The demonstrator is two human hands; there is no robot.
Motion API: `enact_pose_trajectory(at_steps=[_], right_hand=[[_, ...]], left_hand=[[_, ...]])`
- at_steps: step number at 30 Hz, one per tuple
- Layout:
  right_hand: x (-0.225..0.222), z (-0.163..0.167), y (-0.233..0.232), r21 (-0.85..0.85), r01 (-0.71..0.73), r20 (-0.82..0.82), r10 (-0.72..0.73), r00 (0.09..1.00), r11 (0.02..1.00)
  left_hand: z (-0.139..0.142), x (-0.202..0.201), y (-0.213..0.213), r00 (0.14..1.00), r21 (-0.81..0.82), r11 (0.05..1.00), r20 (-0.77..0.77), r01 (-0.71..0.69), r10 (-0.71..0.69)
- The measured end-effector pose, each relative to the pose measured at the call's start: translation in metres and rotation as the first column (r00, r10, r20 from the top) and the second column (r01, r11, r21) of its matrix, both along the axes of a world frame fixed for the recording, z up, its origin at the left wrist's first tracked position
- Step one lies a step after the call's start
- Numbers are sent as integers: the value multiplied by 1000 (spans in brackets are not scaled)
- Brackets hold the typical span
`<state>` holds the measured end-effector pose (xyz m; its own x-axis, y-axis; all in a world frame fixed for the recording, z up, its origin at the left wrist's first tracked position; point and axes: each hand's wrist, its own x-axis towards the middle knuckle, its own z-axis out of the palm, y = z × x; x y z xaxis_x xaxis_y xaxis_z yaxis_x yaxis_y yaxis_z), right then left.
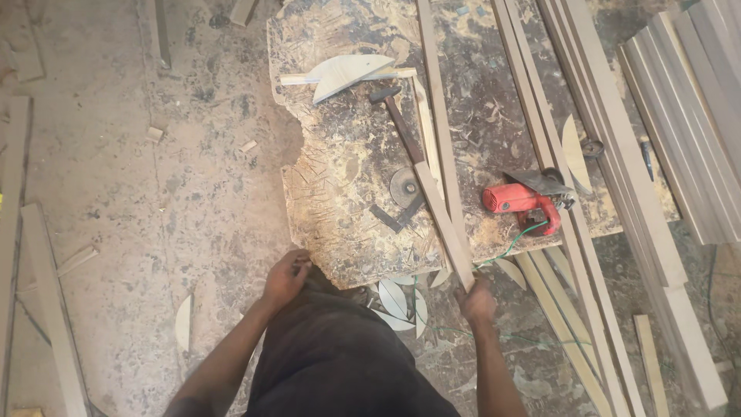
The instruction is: The person marks a wooden plank with a pencil and then uses a handheld circular saw to cut the plank into smaller pieces. The person repeats the marking and cutting process on the same plank multiple times.
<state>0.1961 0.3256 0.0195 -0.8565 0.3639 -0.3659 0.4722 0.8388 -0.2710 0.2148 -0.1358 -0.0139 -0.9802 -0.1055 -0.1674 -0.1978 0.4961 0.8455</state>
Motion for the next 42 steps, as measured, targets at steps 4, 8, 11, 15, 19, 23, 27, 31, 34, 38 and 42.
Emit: enact_pose_trajectory(at_steps=[4,8,11,15,19,23,27,31,34,38,42], right_hand=[[1,15,-6,-38,-38,32,39,999,999],[4,36,-19,-3,27,51,-27,998,1000],[12,40,-45,41,80,83,-83,993,996],[26,30,-101,-10,172,25,-172,985,985],[31,16,-159,22,331,150,-331,932,943],[36,17,-199,5,384,102,-382,918,923],[31,16,-230,-45,461,96,-456,885,886],[19,21,-250,-6,476,160,-469,869,879],[13,27,-262,12,513,211,-504,838,858],[11,34,-277,-35,484,172,-472,865,874],[8,39,-292,-53,369,219,-349,911,928]], left_hand=[[-2,-51,-14,996,-68,996,71,64,-59],[-3,-182,-35,984,-178,981,-145,81,-107],[3,-302,-46,981,-315,943,-115,112,-155],[12,-424,-46,972,-511,828,151,232,-179],[8,-494,-55,917,-538,743,229,398,-326],[-17,-523,-72,869,-427,759,180,492,-461],[-35,-538,-87,831,-464,697,202,547,-518],[-33,-551,-96,826,-383,744,101,547,-555],[-25,-564,-101,810,-366,728,159,579,-564],[-21,-578,-107,780,-347,699,246,625,-576],[-17,-575,-107,775,-398,671,218,625,-593]])
